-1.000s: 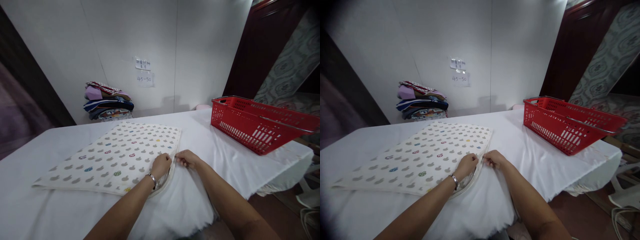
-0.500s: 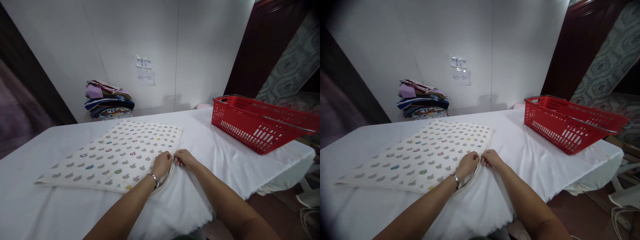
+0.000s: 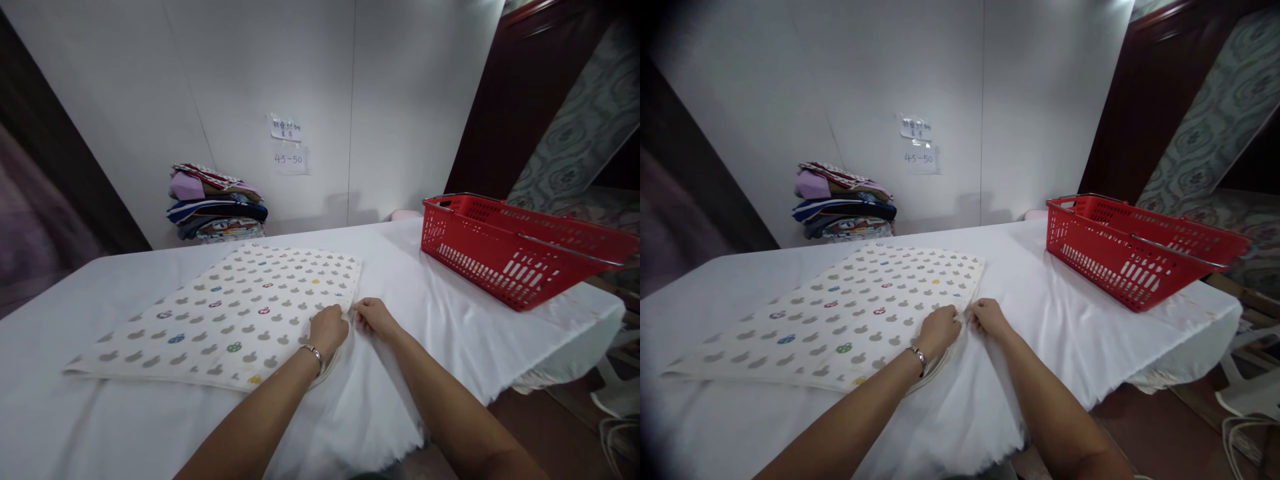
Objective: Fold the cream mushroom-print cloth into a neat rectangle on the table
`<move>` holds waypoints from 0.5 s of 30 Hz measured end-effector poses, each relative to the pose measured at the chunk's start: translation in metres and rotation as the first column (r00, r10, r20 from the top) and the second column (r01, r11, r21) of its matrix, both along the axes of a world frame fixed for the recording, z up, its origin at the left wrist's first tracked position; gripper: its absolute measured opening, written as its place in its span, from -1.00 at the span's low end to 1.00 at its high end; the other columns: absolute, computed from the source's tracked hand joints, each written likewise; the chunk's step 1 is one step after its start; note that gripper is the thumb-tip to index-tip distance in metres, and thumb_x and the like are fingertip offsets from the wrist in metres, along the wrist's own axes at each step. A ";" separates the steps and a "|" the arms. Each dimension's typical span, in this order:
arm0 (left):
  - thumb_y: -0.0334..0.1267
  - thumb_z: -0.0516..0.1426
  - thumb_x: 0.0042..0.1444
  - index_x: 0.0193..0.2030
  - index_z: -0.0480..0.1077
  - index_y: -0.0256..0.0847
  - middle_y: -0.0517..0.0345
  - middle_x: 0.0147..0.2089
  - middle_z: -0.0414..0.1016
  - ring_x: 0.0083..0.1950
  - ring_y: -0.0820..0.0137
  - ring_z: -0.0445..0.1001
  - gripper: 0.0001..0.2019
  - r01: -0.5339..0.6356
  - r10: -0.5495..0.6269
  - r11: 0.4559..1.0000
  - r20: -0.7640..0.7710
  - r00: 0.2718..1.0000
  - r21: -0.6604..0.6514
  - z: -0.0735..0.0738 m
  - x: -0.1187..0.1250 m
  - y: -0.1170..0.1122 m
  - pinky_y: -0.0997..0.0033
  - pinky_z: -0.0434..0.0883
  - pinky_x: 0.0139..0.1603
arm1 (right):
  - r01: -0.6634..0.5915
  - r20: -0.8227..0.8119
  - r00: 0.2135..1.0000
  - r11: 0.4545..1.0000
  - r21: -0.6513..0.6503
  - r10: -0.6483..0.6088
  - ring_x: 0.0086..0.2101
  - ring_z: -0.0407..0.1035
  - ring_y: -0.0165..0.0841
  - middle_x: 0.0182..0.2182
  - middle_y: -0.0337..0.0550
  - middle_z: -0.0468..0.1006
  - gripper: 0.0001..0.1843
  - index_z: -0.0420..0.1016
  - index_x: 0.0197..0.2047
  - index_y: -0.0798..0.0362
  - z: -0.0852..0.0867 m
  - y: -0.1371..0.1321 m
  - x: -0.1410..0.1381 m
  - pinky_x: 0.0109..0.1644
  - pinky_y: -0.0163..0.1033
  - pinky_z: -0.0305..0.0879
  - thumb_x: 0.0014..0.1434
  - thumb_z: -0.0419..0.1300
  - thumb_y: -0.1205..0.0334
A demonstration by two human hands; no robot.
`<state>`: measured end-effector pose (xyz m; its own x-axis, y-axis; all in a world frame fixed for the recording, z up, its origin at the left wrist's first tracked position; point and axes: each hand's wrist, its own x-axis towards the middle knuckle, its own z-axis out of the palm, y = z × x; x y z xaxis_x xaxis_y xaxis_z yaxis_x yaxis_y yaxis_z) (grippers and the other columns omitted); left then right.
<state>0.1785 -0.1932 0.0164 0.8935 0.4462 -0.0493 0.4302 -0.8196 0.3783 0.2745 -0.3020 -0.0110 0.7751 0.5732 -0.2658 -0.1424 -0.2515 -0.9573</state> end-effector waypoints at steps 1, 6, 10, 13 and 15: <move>-0.37 0.02 -0.01 -0.27 0.39 -0.20 -0.01 -0.20 0.51 -0.16 0.24 0.45 -0.82 -0.001 0.001 1.000 -0.001 1.000 -0.013 0.001 0.000 0.002 0.36 0.27 -0.24 | 0.014 0.002 1.000 1.000 -0.023 -0.014 -0.79 0.17 -0.57 -0.75 -0.34 0.38 -0.78 0.27 -0.59 0.08 0.000 -0.001 0.004 -0.77 -0.46 -0.07 0.05 0.11 0.27; -0.38 0.01 -0.05 -0.39 0.40 -0.18 0.07 -0.30 0.53 -0.27 0.32 0.45 -0.85 0.004 -0.003 0.998 0.014 1.000 -0.067 0.001 -0.001 0.011 0.43 0.25 -0.35 | -0.069 -0.077 0.995 0.992 -0.102 0.062 -0.78 0.22 -0.52 -0.73 -0.23 0.44 -0.78 0.32 -0.60 0.11 0.002 -0.001 0.016 -0.78 -0.44 -0.01 0.05 0.17 0.30; -0.40 0.01 -0.06 -0.44 0.39 -0.19 0.10 -0.35 0.51 -0.30 0.35 0.44 -0.86 0.016 -0.011 0.995 0.050 0.999 -0.095 -0.002 -0.002 0.014 0.45 0.23 -0.35 | -0.134 -0.143 0.983 0.985 -0.108 0.118 -0.77 0.22 -0.53 -0.73 -0.23 0.43 -0.79 0.34 -0.60 0.13 0.004 0.005 0.013 -0.78 -0.46 -0.01 0.04 0.17 0.34; -0.40 0.02 -0.06 -0.39 0.39 -0.18 0.11 -0.33 0.51 -0.29 0.36 0.43 -0.85 0.016 -0.007 0.993 0.074 0.997 -0.115 -0.004 -0.002 0.015 0.46 0.22 -0.35 | -0.125 -0.144 0.983 0.988 -0.094 0.111 -0.77 0.21 -0.54 -0.75 -0.26 0.41 -0.78 0.32 -0.61 0.12 0.004 0.006 0.011 -0.79 -0.47 -0.05 0.04 0.16 0.37; -0.39 0.02 -0.06 -0.37 0.39 -0.18 0.12 -0.31 0.51 -0.28 0.36 0.43 -0.85 0.014 -0.003 0.992 0.084 0.996 -0.127 -0.005 -0.003 0.015 0.46 0.21 -0.35 | -0.113 -0.136 0.985 0.991 -0.075 0.102 -0.78 0.18 -0.56 -0.77 -0.30 0.38 -0.77 0.30 -0.62 0.11 0.005 0.007 0.009 -0.78 -0.47 -0.07 0.05 0.14 0.37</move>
